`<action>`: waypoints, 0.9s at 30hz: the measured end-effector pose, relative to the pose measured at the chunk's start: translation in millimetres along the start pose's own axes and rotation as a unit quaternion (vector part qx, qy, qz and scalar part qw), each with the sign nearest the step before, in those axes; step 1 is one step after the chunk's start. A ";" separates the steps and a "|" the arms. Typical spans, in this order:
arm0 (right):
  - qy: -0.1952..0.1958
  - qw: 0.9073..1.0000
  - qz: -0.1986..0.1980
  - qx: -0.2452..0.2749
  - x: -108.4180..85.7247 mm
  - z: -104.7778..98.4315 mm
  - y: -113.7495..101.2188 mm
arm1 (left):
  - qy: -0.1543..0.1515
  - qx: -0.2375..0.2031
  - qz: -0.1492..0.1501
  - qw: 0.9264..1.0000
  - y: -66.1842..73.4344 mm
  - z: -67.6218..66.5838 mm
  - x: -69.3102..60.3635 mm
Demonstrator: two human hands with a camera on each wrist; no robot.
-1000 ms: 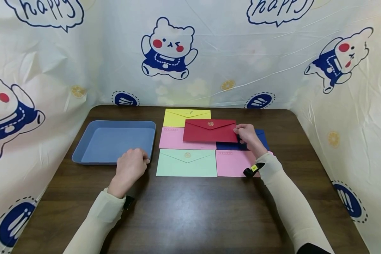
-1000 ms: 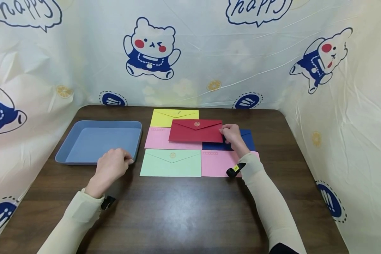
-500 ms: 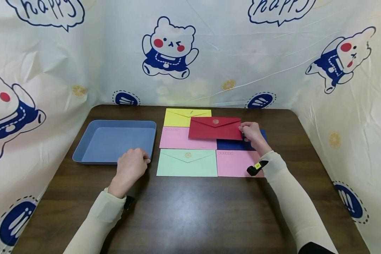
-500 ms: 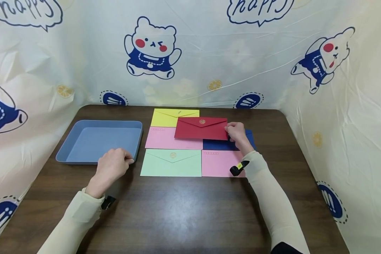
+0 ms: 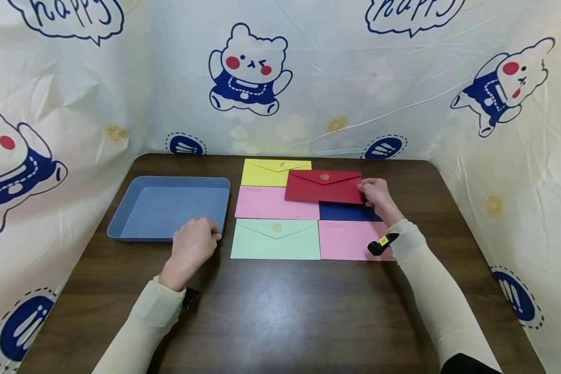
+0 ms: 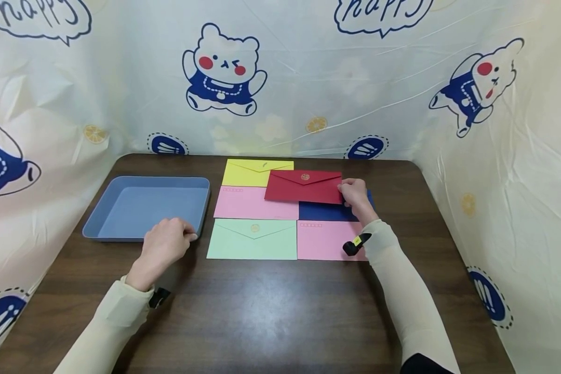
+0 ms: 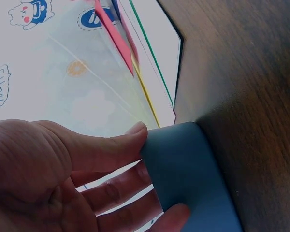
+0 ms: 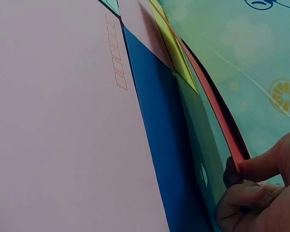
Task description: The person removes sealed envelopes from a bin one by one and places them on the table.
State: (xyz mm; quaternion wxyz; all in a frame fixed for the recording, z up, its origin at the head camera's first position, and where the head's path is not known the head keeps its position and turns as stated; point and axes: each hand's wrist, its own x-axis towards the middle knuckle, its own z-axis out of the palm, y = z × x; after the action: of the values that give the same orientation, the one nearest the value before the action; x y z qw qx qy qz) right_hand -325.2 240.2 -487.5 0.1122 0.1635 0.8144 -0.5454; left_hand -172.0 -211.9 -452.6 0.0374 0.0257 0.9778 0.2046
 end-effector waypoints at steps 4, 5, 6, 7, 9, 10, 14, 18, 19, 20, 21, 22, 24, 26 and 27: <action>0.004 1.000 0.002 0.005 2.8 -2.7 1.0 | -0.003 0.000 -0.002 1.000 0.4 -0.4 -0.1; 0.005 1.000 0.003 0.004 3.7 -3.7 1.6 | -0.004 0.000 -0.003 1.000 0.5 -0.4 -0.1; 0.007 1.000 0.004 0.004 4.4 -4.6 2.1 | -0.004 0.000 -0.003 1.000 0.6 -0.3 -0.2; 0.008 1.000 0.006 0.003 5.3 -5.5 2.5 | -0.004 0.001 -0.005 1.000 0.6 -0.1 -0.3; 0.009 1.000 0.009 0.002 7.5 -7.4 3.8 | -0.004 0.002 -0.006 1.000 0.1 0.4 -0.3; 0.010 1.000 0.009 0.002 8.1 -8.1 4.2 | -0.004 0.001 -0.007 1.000 -0.2 0.6 -0.2; 0.013 1.000 0.008 0.002 10.0 -11.4 5.4 | -0.003 0.001 -0.006 1.000 -1.3 0.8 -0.1; 0.016 1.000 0.007 0.003 11.1 -14.9 5.7 | 0.000 0.000 -0.002 1.000 -1.5 0.3 -0.4; 0.016 1.000 0.007 0.003 11.7 -15.7 5.9 | 0.000 -0.001 -0.002 1.000 -1.5 0.2 -0.5; 0.016 1.000 0.006 0.003 12.2 -16.6 6.1 | 0.001 -0.001 -0.002 1.000 -1.4 0.0 -0.4; 0.017 1.000 0.007 0.004 12.9 -17.3 6.3 | 0.001 -0.001 -0.001 1.000 -1.5 0.1 -0.4; 0.018 1.000 0.008 0.005 13.4 -18.2 6.5 | 0.001 -0.001 -0.002 1.000 -1.5 0.1 -0.3; 0.018 1.000 0.010 0.008 14.5 -19.3 7.0 | 0.000 -0.001 -0.004 1.000 -1.5 0.3 -0.2; 0.020 1.000 0.014 0.008 14.7 -20.2 7.3 | -0.001 -0.001 -0.005 1.000 -1.4 0.2 0.0; 0.020 1.000 0.016 0.010 14.9 -20.4 7.4 | -0.002 -0.001 -0.006 1.000 -1.4 0.2 -0.1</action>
State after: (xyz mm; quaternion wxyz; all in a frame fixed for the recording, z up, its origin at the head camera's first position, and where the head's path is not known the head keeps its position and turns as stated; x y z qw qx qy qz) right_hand -336.2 263.8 -491.4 0.1035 0.1886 0.8083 -0.5481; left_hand -172.0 -213.2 -453.3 0.0402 0.0201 0.9777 0.2053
